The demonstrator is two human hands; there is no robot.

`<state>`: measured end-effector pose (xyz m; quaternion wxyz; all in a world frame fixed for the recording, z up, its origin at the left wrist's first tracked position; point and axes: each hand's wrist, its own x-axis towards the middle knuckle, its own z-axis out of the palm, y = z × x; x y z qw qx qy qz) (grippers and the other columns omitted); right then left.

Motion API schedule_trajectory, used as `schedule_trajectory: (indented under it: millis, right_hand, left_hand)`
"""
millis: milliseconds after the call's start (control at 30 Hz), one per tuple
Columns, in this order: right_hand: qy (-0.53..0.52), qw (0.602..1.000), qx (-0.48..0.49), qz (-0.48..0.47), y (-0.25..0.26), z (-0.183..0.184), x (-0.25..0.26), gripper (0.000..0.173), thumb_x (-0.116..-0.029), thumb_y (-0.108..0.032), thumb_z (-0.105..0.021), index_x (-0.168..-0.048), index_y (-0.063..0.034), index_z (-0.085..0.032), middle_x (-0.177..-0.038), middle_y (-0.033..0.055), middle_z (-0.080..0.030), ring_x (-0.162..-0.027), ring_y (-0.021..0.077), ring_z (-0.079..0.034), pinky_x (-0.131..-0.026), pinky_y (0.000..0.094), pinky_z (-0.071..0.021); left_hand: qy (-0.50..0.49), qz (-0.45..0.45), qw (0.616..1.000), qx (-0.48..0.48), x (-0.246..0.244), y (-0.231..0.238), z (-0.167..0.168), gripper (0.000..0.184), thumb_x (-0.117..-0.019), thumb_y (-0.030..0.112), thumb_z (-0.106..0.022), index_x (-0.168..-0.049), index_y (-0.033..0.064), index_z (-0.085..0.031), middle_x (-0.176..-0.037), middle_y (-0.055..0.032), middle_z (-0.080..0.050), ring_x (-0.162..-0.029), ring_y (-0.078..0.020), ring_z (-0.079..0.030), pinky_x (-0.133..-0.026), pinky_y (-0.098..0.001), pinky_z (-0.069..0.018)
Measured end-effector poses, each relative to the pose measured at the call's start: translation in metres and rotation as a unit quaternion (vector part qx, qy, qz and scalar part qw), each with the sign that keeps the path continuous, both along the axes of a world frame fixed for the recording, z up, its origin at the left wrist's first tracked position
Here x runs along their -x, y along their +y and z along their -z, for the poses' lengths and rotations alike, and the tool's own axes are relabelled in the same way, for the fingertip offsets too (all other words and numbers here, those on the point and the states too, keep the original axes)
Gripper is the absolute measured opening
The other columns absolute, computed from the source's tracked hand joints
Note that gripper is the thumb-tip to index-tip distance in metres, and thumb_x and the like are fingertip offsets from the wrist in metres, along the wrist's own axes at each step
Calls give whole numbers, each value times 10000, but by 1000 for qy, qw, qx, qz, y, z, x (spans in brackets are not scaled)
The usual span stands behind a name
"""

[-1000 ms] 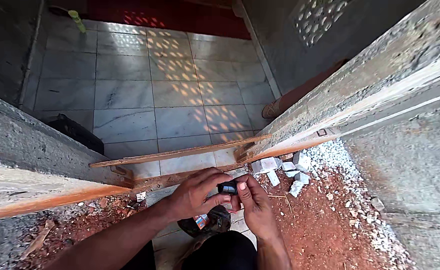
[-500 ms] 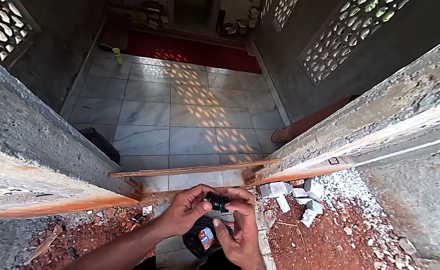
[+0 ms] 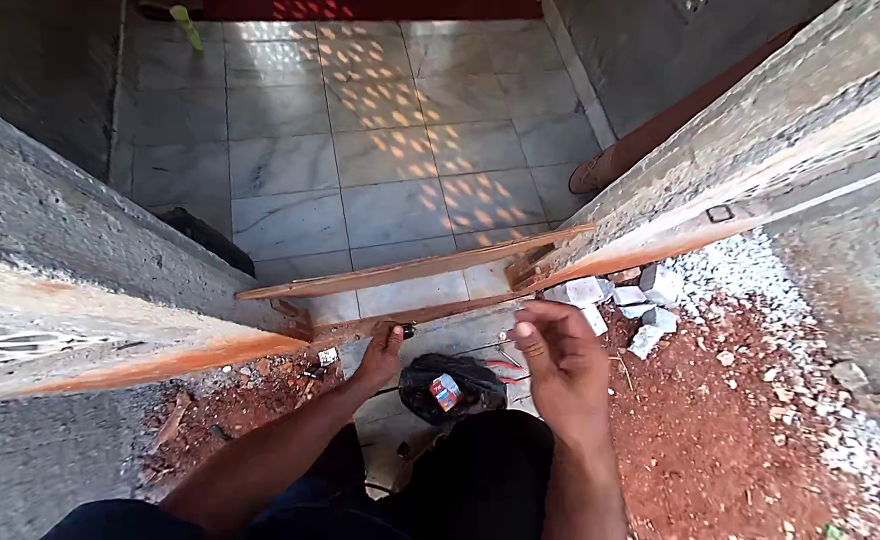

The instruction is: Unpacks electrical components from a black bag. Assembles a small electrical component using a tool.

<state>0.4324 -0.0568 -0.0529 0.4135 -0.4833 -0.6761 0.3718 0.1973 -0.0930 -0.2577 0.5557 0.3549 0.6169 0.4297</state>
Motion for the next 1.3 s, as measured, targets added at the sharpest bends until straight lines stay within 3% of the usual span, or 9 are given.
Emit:
schedule_trajectory:
  millis: [133,333,500,533,600,667,733,933,1300]
  right_hand:
    - [13,999,10,30,-11,9,-23,273,-1014,-164,-621,-1254,-35,-602,-1093,64,-697,-898,171,-715,-782,356,-638]
    - [45,996,31,72,-27,24,-62,245,-1051,-173,-561,-1276,-75,-568,-1152,35,-677,-892,189,-722,-785,393,-648]
    - [-7,997,58,47,-28,32,-56,241,-1034,-167,-579,-1250,-60,-586,-1142,27,-671,-864,154,-713,-771,354,-644]
    - [-15,998,59,31,-27,32,-54,251,-1029,-166,-584,-1254,-54,-586,-1127,26,-665,-870,153,-708,-783,355,-641]
    - [-32,997,73,8,-25,33,-50,258,-1024,-169,-593,-1252,-48,-589,-1099,37,-677,-891,159,-707,-811,363,-634]
    - [-51,994,95,-5,-26,34,-47,268,-1020,-187,-603,-1243,-38,-597,-1097,66,-685,-903,176,-705,-815,373,-630]
    - [-72,991,108,-12,-26,33,-43,270,-1021,-203,-597,-1237,-40,-609,-1093,72,-690,-896,174,-707,-797,370,-631]
    - [-104,988,118,-12,-32,32,-42,258,-1016,-214,-618,-1218,-53,-627,-1064,61,-704,-897,174,-718,-793,375,-641]
    - [-127,986,108,-23,-32,33,-45,234,-1012,-216,-609,-1180,-58,-646,-1014,40,-711,-860,141,-709,-765,342,-630]
  left_hand:
    - [74,-71,971,216,4,-53,67,496,-1136,346,-305,-1409,-31,-478,-1360,-239,-602,-1224,-318,-624,-1023,-481,-507]
    - [-72,-25,953,293,29,-100,87,422,-1139,308,-297,-1384,26,-493,-1152,-165,-693,-904,-243,-724,-767,-394,-606]
    - [-84,56,939,328,48,-141,100,429,-1108,255,-207,-1133,28,-570,-928,-99,-690,-637,-177,-638,-584,-338,-555]
    - [-5,154,943,296,50,-144,99,425,-1101,226,-225,-1104,5,-589,-896,-97,-667,-636,-173,-616,-587,-342,-542]
    - [193,394,876,201,49,-138,91,354,-1060,268,-383,-1140,26,-629,-964,-179,-677,-860,-320,-677,-762,-535,-548]
    - [298,540,775,139,32,-131,83,472,-1003,449,-550,-1324,102,-557,-1111,-232,-684,-1016,-459,-675,-821,-685,-522]
    - [337,611,705,124,11,-125,82,693,-955,474,-676,-1518,169,-411,-1256,-264,-635,-1069,-514,-644,-841,-710,-509]
    - [350,672,646,91,-18,-114,86,421,-1000,22,-508,-1418,73,-510,-1265,-285,-610,-1080,-508,-633,-834,-677,-516]
    - [362,688,628,50,-10,-111,100,354,-1043,119,-494,-1389,49,-522,-1257,-256,-634,-1081,-483,-651,-844,-656,-524]
